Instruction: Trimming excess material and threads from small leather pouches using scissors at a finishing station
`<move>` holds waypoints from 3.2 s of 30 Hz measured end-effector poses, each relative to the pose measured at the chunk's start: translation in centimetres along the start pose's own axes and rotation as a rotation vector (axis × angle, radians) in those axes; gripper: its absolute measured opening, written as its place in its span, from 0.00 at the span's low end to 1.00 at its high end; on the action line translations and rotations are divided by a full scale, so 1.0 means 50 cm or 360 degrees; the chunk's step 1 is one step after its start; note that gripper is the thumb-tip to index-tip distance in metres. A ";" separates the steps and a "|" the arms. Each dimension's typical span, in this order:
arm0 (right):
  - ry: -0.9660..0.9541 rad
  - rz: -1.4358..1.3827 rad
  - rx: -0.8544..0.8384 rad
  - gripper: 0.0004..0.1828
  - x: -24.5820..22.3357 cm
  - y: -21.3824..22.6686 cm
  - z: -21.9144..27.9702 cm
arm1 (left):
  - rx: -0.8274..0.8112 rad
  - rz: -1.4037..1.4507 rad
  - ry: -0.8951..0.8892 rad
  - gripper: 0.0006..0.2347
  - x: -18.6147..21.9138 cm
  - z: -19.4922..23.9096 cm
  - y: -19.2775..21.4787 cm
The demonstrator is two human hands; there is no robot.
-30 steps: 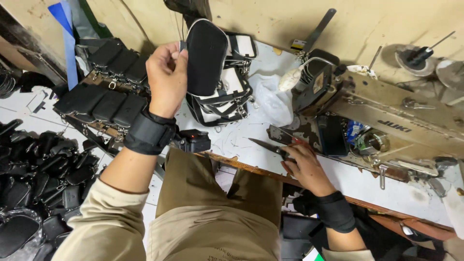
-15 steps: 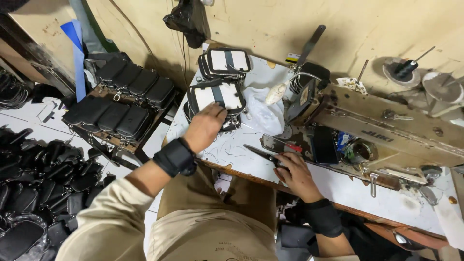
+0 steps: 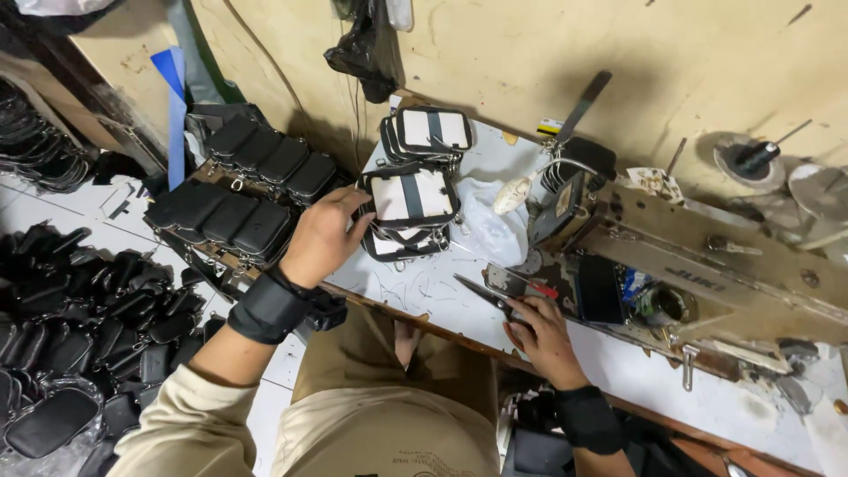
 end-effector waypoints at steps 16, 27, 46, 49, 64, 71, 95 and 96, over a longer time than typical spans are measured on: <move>-0.0175 -0.0207 -0.0032 0.24 0.005 0.003 -0.001 | -0.0379 -0.0236 0.0017 0.16 -0.111 -0.146 0.067; -0.0096 0.0043 -0.0017 0.25 -0.034 0.015 -0.011 | -0.1342 -0.0385 0.0407 0.30 -0.289 -0.403 -0.094; 0.0294 0.0546 -0.0340 0.48 -0.391 -0.004 -0.341 | -0.1539 -0.0083 0.0551 0.46 -0.400 -0.494 -0.324; 0.0522 0.0810 0.0161 0.63 -0.406 -0.030 -0.375 | -0.1354 -0.0100 0.0351 0.49 -0.432 -0.504 -0.358; 0.0540 0.1033 0.0454 0.28 -0.426 -0.066 -0.383 | -0.0778 0.1006 0.0988 0.32 -0.375 -0.503 -0.295; 0.0571 0.1125 0.0650 0.31 -0.429 -0.084 -0.411 | -0.0315 0.0651 0.0491 0.29 -0.314 -0.551 -0.152; 0.0011 0.0503 -0.0162 0.36 -0.300 -0.033 -0.614 | -0.0095 0.1803 0.1061 0.25 -0.229 -0.060 0.107; -0.0002 0.0264 -0.0073 0.29 -0.271 -0.030 -0.610 | -0.0134 0.1830 0.1076 0.25 -0.226 -0.051 0.092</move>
Point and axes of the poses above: each hand's wrist, its own z-axis away from the middle knuckle, its own y-axis out of the back of the hand, x = y × z, the point moved 5 cm from there along -z, towards the middle knuckle, and after that the axes turned 6 degrees about z, right-handed, at the moved point
